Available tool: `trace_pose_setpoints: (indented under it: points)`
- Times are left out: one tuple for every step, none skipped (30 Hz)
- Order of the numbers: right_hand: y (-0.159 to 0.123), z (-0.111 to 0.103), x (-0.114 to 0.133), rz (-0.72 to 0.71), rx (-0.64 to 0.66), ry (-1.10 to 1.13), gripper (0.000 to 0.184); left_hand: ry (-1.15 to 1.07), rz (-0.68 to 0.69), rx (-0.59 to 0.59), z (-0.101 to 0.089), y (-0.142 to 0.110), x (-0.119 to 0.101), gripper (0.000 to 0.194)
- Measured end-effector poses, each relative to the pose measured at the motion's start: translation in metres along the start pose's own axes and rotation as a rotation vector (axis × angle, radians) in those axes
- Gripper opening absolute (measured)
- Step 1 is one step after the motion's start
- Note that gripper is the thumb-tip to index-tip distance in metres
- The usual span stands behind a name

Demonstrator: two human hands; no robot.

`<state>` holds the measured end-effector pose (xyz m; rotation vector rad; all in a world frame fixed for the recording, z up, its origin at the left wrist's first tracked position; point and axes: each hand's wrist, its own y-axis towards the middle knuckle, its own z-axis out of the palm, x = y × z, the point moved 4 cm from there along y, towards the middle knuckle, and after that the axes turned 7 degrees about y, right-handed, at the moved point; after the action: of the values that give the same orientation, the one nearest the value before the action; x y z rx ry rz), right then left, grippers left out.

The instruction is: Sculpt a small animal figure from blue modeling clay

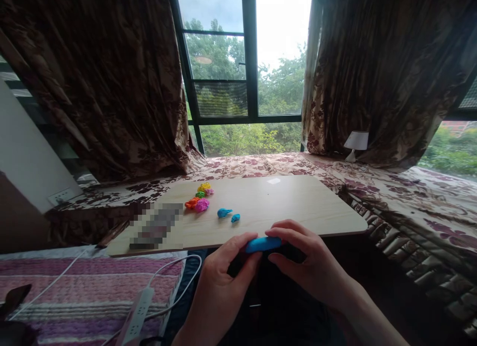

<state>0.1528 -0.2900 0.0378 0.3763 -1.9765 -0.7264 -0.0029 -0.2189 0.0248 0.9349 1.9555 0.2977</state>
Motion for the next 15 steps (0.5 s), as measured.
trace_pose_setpoints:
  points:
    - [0.000,0.000,0.000,-0.005,-0.009,-0.011,0.034,0.008,-0.008,-0.009,-0.001,0.000,-0.001,0.033]
    - [-0.001,0.000,0.001,-0.015,-0.022,-0.021,0.034,0.019,-0.002,-0.012,-0.001,0.000,-0.003,0.036]
    - [-0.002,-0.001,0.002,-0.031,-0.035,-0.030,0.032,0.035,0.020,-0.010,-0.002,0.000,-0.006,0.038]
    - [-0.002,-0.001,0.003,-0.049,-0.051,-0.036,0.030,0.053,0.053,-0.010,-0.003,0.001,-0.009,0.039]
    - [-0.002,-0.001,0.005,-0.068,-0.065,-0.041,0.029,0.071,0.090,-0.018,-0.004,0.001,-0.013,0.038]
    - [-0.002,-0.002,0.006,-0.084,-0.079,-0.043,0.029,0.087,0.125,-0.033,-0.005,0.002,-0.015,0.037]
    - [-0.002,-0.002,0.008,-0.099,-0.098,-0.043,0.029,0.100,0.154,-0.054,-0.007,0.003,-0.018,0.035]
    - [-0.002,-0.002,0.009,-0.110,-0.120,-0.042,0.029,0.110,0.175,-0.083,-0.008,0.003,-0.019,0.034]
    - [-0.002,-0.003,0.011,-0.118,-0.144,-0.039,0.029,0.120,0.186,-0.114,-0.010,0.003,-0.020,0.033]
    - [-0.001,-0.003,0.012,-0.125,-0.167,-0.035,0.030,0.130,0.192,-0.144,-0.011,0.003,-0.021,0.033]
    - [-0.001,-0.003,0.013,-0.130,-0.188,-0.029,0.030,0.139,0.194,-0.172,-0.012,0.002,-0.021,0.032]
    - [-0.002,-0.002,0.014,-0.134,-0.209,-0.023,0.030,0.148,0.192,-0.198,-0.013,0.001,-0.021,0.032]
    - [-0.002,-0.002,0.014,-0.137,-0.228,-0.016,0.031,0.156,0.190,-0.221,-0.014,-0.001,-0.022,0.032]
    - [-0.003,-0.001,0.015,-0.138,-0.244,-0.006,0.031,0.162,0.186,-0.242,-0.014,-0.002,-0.022,0.032]
    - [-0.003,0.000,0.015,-0.140,-0.260,0.004,0.031,0.167,0.185,-0.260,-0.014,-0.003,-0.022,0.032]
